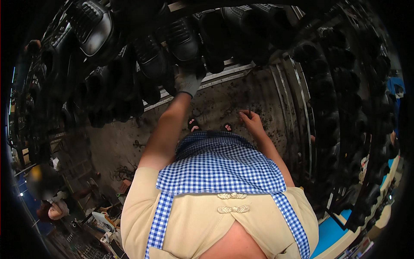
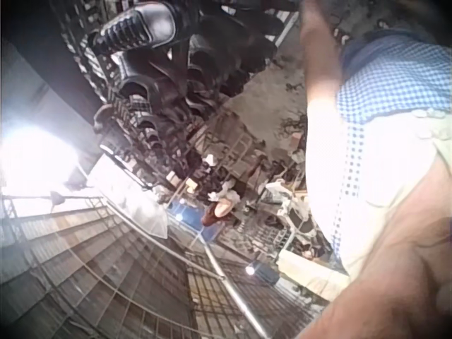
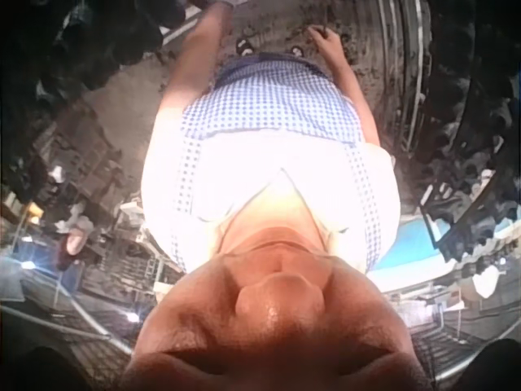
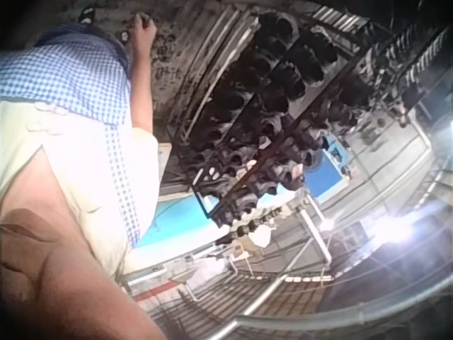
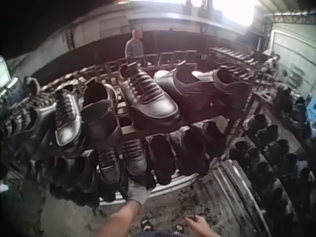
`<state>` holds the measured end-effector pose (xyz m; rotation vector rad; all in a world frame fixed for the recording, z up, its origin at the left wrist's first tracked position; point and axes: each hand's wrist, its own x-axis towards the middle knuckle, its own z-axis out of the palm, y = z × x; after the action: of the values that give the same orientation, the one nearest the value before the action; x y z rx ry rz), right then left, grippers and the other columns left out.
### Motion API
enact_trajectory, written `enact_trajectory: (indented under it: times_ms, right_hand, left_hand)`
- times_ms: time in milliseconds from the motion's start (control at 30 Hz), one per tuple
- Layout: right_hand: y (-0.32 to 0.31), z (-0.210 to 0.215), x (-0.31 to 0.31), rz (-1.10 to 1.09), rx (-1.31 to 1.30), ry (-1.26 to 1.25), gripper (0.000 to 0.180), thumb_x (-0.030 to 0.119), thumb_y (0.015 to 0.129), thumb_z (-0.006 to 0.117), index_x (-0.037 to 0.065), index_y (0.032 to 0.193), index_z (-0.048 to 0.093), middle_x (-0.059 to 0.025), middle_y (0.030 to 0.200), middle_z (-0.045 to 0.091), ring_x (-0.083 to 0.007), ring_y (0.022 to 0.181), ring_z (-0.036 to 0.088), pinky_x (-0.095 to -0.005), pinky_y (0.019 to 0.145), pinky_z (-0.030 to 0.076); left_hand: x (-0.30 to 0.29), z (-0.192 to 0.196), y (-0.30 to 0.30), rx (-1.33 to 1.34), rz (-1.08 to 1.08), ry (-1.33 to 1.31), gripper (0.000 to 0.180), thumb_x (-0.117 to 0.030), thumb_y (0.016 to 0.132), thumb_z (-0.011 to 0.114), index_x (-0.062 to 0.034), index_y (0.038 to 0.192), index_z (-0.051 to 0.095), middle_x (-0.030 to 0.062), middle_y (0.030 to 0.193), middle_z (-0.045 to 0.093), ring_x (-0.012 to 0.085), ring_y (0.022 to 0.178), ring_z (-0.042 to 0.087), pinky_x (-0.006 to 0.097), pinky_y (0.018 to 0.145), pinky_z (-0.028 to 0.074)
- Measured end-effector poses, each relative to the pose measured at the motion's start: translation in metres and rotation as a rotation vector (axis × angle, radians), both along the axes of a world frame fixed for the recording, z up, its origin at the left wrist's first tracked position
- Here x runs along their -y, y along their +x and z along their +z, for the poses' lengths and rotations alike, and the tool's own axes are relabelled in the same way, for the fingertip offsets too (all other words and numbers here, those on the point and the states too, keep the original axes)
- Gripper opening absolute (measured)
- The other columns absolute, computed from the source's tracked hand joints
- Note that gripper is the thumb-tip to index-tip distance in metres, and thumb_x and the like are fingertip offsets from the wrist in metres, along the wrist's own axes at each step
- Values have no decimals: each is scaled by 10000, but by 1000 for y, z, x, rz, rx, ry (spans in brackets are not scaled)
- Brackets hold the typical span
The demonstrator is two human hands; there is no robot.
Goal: Use a small knife to trim excess material from the edges of finished shoes.
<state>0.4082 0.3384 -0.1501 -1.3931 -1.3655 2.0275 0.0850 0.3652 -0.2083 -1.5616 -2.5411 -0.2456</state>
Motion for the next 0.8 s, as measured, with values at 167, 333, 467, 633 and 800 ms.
enact_trajectory:
  times_ms: [167,333,467,633,800]
  right_hand:
    - [-6,-3,-5,-28,-52,165,447,191,864,715,-7,1236,567,-35,898,636,-102,779,591,-259,701,481]
    - [-23,69,-11,81,-81,389,710,137,780,782,22,1392,441,-49,1008,629,-112,848,599,-270,761,495]
    - [-27,119,-15,31,-450,446,754,44,764,768,31,1423,403,-64,1077,625,-118,897,601,-273,802,498]
    - [-10,156,-25,134,-471,485,662,9,766,759,24,1367,482,-60,1020,645,-107,875,613,-247,778,504]
    - [-8,211,-41,274,-195,1323,400,-19,721,775,25,1108,684,-48,786,627,-87,664,638,-190,557,530]
  left_hand:
    - [2,94,39,359,-281,-499,495,-440,939,468,-68,1236,601,159,1136,652,344,1052,610,387,940,452]
    - [65,219,92,1212,-148,-26,431,-338,971,485,21,1165,623,113,1028,682,243,1045,631,309,931,475]
    - [80,242,116,2324,213,325,418,-314,956,525,21,1196,596,112,1077,668,248,1027,628,328,933,476]
    - [94,263,114,1890,-142,128,350,-199,938,567,1,1225,572,84,1057,653,148,949,618,297,855,506]
    - [103,283,129,1567,-376,196,272,-139,938,586,-27,1186,590,71,972,659,113,846,616,263,755,516]
